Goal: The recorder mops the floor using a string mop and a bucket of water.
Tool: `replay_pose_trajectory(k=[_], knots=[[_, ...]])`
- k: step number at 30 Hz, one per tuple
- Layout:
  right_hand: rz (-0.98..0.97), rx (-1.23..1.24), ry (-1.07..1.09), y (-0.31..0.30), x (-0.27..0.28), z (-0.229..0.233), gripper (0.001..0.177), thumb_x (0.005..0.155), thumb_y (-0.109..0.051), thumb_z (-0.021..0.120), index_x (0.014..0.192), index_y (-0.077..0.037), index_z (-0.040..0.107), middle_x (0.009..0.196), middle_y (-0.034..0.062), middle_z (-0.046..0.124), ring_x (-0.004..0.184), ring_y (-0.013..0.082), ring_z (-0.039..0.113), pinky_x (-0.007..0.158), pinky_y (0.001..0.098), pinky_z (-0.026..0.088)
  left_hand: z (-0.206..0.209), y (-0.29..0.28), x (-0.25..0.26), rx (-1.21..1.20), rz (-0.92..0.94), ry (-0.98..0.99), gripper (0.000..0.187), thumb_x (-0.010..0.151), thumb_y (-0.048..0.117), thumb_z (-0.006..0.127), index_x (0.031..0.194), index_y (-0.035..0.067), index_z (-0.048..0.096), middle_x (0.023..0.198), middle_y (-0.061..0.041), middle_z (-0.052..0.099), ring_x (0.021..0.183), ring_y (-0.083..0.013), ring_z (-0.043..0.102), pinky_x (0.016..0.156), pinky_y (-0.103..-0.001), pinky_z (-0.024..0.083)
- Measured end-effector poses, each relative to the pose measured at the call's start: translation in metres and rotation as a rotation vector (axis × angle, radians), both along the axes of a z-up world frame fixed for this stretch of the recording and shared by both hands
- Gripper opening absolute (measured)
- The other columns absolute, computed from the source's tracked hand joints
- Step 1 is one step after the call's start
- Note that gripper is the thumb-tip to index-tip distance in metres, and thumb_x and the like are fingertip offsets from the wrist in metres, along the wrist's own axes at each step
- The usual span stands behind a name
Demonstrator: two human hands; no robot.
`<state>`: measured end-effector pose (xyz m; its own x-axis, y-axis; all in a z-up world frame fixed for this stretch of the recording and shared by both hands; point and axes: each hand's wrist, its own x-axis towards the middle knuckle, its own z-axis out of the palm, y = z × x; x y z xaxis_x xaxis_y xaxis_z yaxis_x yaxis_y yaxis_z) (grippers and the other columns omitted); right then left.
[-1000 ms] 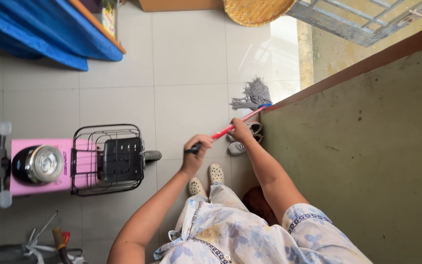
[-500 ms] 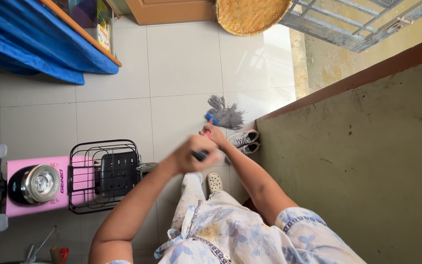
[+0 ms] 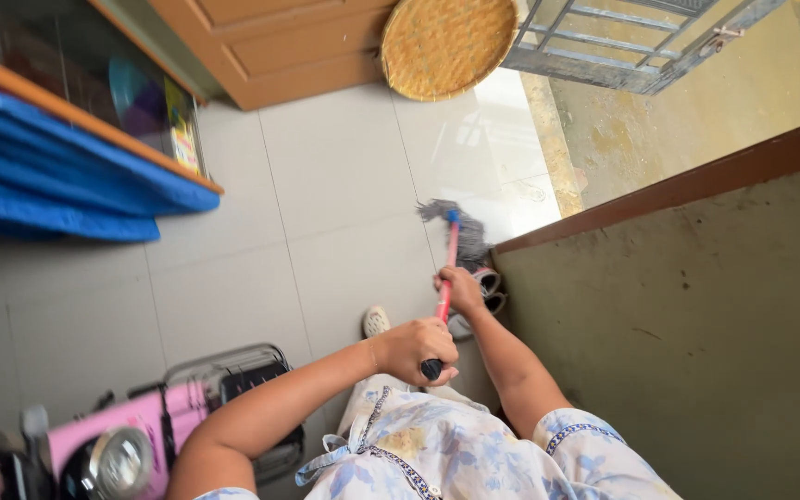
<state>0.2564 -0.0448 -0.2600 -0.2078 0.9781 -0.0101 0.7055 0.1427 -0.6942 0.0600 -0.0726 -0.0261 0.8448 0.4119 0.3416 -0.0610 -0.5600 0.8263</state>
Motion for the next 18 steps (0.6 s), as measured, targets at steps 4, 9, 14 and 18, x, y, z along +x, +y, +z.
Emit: replay_pose_trajectory(k=[4, 9, 14, 18], knots=[[-0.247, -0.15, -0.087, 0.036, 0.005, -0.026, 0.023, 0.085, -0.03, 0.073, 0.093, -0.009, 0.067, 0.102, 0.0094, 0.069, 0.097, 0.0356, 0.064, 0.08, 0.0459, 0.05, -0.043, 0.048, -0.014, 0.05, -0.069, -0.059, 0.024, 0.082, 0.011, 0.071, 0.069, 0.009, 0.051, 0.07, -0.007, 0.057, 0.071, -0.0299, 0.059, 0.083, -0.042, 0.051], [-0.427, -0.11, 0.064, 0.065, -0.017, -0.029, 0.042, 0.077, -0.028, 0.077, 0.108, -0.005, 0.062, 0.108, 0.0159, 0.063, 0.094, 0.0381, 0.062, 0.073, 0.046, 0.049, -0.069, 0.098, -0.025, 0.023, -0.065, -0.099, 0.019, 0.081, 0.007, 0.067, 0.07, 0.008, 0.052, 0.071, -0.01, 0.056, 0.073, -0.0322, 0.058, 0.076, -0.043, 0.05], [-0.547, -0.192, 0.629, 0.103, -0.049, -0.066, 0.023, 0.098, -0.02, 0.059, 0.086, 0.0, 0.062, 0.085, 0.0144, 0.064, 0.078, 0.0296, 0.059, 0.074, 0.0388, 0.048, -0.03, 0.144, -0.035, -0.063, 0.047, -0.069, 0.026, 0.078, 0.004, 0.068, 0.065, 0.007, 0.046, 0.063, -0.01, 0.052, 0.061, -0.0329, 0.054, 0.062, -0.043, 0.046], [-0.526, -0.316, 0.841, 0.13, -0.074, -0.002, 0.022, 0.098, -0.014, 0.051, 0.084, -0.001, 0.06, 0.078, 0.0117, 0.063, 0.071, 0.0252, 0.056, 0.068, 0.037, 0.046, -0.009, 0.167, -0.038, -0.092, 0.067, -0.026, 0.026, 0.078, 0.003, 0.068, 0.065, 0.007, 0.046, 0.062, -0.01, 0.052, 0.057, -0.0324, 0.054, 0.058, -0.042, 0.045]])
